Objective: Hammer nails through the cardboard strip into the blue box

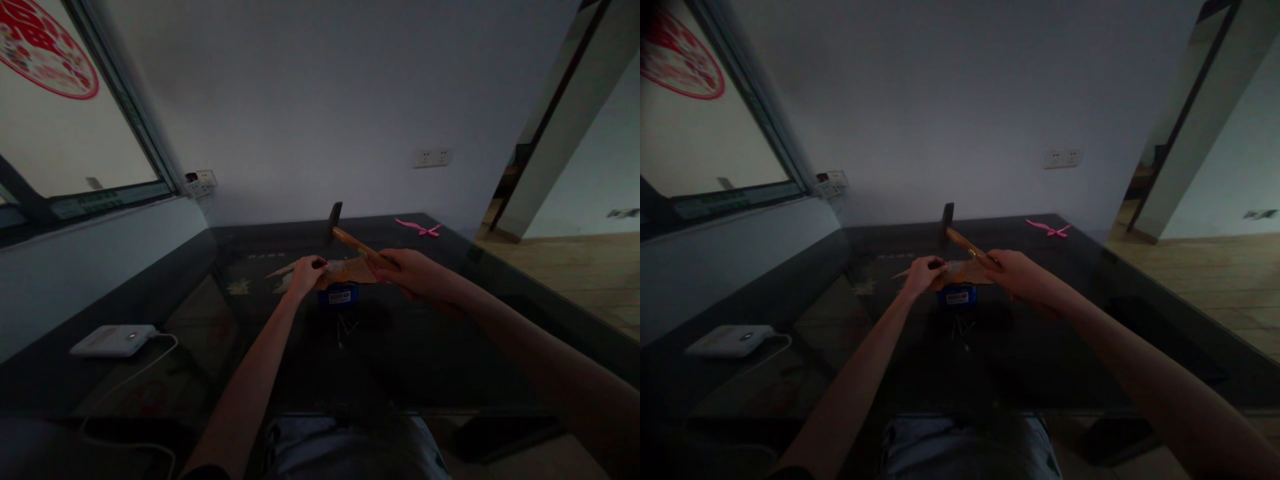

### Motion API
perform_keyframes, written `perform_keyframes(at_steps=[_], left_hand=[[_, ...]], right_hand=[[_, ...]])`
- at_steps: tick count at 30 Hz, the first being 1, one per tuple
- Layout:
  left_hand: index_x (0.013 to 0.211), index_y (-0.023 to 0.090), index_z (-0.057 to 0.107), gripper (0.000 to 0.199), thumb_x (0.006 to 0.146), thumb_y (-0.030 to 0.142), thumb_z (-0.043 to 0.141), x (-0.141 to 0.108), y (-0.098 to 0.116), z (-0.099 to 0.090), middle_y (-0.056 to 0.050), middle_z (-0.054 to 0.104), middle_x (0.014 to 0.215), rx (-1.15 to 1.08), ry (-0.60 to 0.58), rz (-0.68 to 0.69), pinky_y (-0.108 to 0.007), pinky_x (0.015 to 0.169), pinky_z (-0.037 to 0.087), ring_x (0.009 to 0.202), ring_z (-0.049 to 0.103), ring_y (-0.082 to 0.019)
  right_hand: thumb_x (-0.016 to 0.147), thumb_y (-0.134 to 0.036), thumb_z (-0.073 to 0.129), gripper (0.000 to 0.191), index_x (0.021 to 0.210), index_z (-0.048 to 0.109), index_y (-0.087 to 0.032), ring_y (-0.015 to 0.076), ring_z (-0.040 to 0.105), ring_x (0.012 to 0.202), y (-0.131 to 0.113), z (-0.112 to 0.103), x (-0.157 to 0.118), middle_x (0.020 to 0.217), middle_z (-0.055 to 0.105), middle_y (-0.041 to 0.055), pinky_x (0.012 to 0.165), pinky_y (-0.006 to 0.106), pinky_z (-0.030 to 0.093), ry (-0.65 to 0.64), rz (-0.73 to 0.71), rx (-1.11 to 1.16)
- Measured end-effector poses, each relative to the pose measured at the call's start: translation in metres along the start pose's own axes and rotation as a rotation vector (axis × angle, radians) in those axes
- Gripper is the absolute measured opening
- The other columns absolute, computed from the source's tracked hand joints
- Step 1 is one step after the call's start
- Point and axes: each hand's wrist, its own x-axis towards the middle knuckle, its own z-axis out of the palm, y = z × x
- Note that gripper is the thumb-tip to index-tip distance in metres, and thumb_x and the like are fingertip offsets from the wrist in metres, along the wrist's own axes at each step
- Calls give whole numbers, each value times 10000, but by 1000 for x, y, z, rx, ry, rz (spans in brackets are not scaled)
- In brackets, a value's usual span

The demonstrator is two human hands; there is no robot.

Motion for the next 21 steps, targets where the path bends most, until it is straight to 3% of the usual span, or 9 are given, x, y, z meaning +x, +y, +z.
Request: perform_keyframes(at_steps=[6, 12, 18, 21], left_hand=[[841, 148, 695, 133, 728, 199, 645, 1, -2, 2, -57, 706, 823, 28, -8, 4, -267, 724, 483, 758, 642, -171], [829, 145, 692, 122, 729, 199, 648, 1, -5, 3, -60, 704, 839, 35, -3, 32, -261, 727, 480, 773, 637, -170], [830, 147, 695, 125, 733, 210, 644, 0, 0, 0, -60, 705, 815, 64, -16, 17, -264, 711, 476, 748, 639, -172], [831, 147, 695, 127, 729, 205, 648, 0, 2, -1, -61, 706, 825, 66, -22, 5, -265, 719, 475, 758, 638, -172]], right_hand=[[858, -277, 453, 249, 1040, 527, -124, 67, 475, 356, -1, 2, 2, 625, 511, -6, 320, 188, 381, -86, -28, 11], [843, -241, 468, 186, 965, 542, -122, 61, 461, 350, -5, 2, 1, 570, 504, -19, 326, 175, 353, -15, 19, -2], [839, -251, 477, 303, 1114, 530, -134, 67, 473, 348, 3, 7, 4, 621, 541, -9, 329, 186, 360, -64, -25, 26], [839, -240, 473, 251, 1037, 550, -107, 69, 463, 345, 3, 7, 3, 595, 529, -7, 326, 194, 359, -26, 4, 20]])
